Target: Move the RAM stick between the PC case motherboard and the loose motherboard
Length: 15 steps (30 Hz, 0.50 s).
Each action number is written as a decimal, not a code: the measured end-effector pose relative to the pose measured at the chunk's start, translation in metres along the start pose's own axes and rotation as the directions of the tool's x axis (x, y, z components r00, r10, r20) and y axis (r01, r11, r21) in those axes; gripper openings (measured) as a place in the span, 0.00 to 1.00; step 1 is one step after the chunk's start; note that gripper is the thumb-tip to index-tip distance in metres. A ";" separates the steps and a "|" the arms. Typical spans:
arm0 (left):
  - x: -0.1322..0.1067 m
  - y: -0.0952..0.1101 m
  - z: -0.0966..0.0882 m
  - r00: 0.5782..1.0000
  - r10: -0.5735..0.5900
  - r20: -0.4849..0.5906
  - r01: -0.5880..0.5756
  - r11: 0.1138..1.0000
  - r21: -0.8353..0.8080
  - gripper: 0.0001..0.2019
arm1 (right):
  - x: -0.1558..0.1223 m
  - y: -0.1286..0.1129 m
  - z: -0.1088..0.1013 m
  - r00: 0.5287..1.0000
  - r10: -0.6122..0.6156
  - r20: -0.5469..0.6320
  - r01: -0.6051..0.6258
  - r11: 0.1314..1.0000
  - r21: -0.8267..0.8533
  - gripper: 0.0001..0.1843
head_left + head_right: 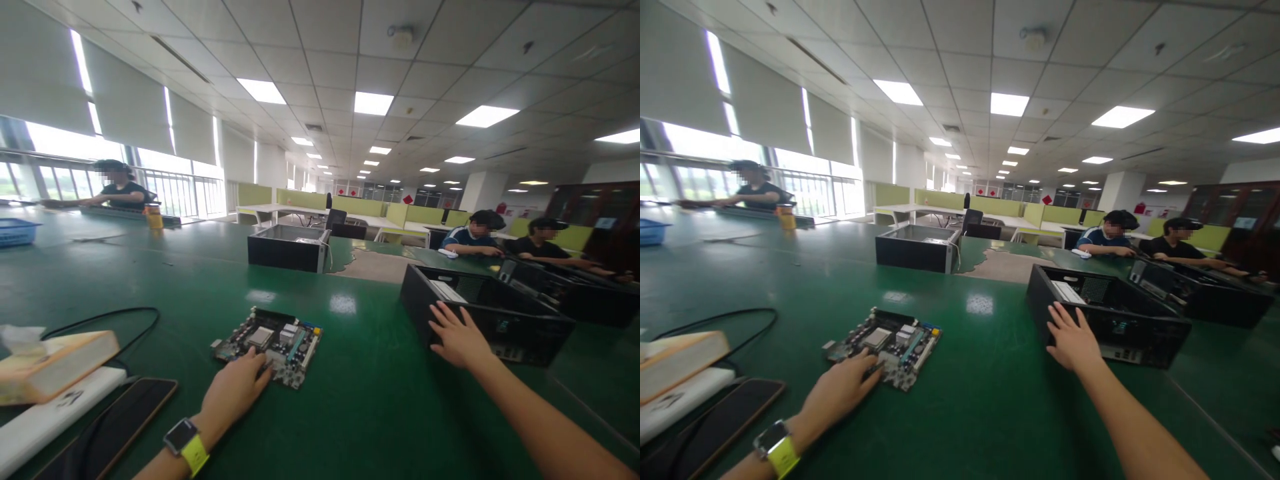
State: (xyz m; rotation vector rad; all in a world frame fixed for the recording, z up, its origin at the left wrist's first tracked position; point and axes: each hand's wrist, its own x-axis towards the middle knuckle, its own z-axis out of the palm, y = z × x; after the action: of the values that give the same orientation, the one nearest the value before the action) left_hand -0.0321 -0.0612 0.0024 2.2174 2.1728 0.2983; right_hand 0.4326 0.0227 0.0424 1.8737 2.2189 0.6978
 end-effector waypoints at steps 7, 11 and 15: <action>-0.060 0.104 -0.015 0.963 0.170 0.208 -0.177 0.984 0.014 0.13 | -0.016 0.002 0.006 0.970 0.227 0.090 -0.238 0.961 0.144 0.32; -0.085 0.160 0.014 0.925 0.237 0.296 -0.212 0.970 -0.116 0.18 | -0.048 -0.053 -0.004 0.975 0.216 0.048 -0.203 0.787 0.582 0.34; -0.105 0.200 0.068 0.885 0.284 0.368 -0.186 0.942 -0.278 0.20 | -0.093 -0.111 -0.008 0.980 0.196 0.044 -0.124 0.416 0.901 0.36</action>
State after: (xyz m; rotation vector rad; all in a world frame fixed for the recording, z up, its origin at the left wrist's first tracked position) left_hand 0.1743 -0.1631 -0.0471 2.1728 1.5732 0.0809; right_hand 0.3496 -0.0810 -0.0165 2.5084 2.7494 -0.6766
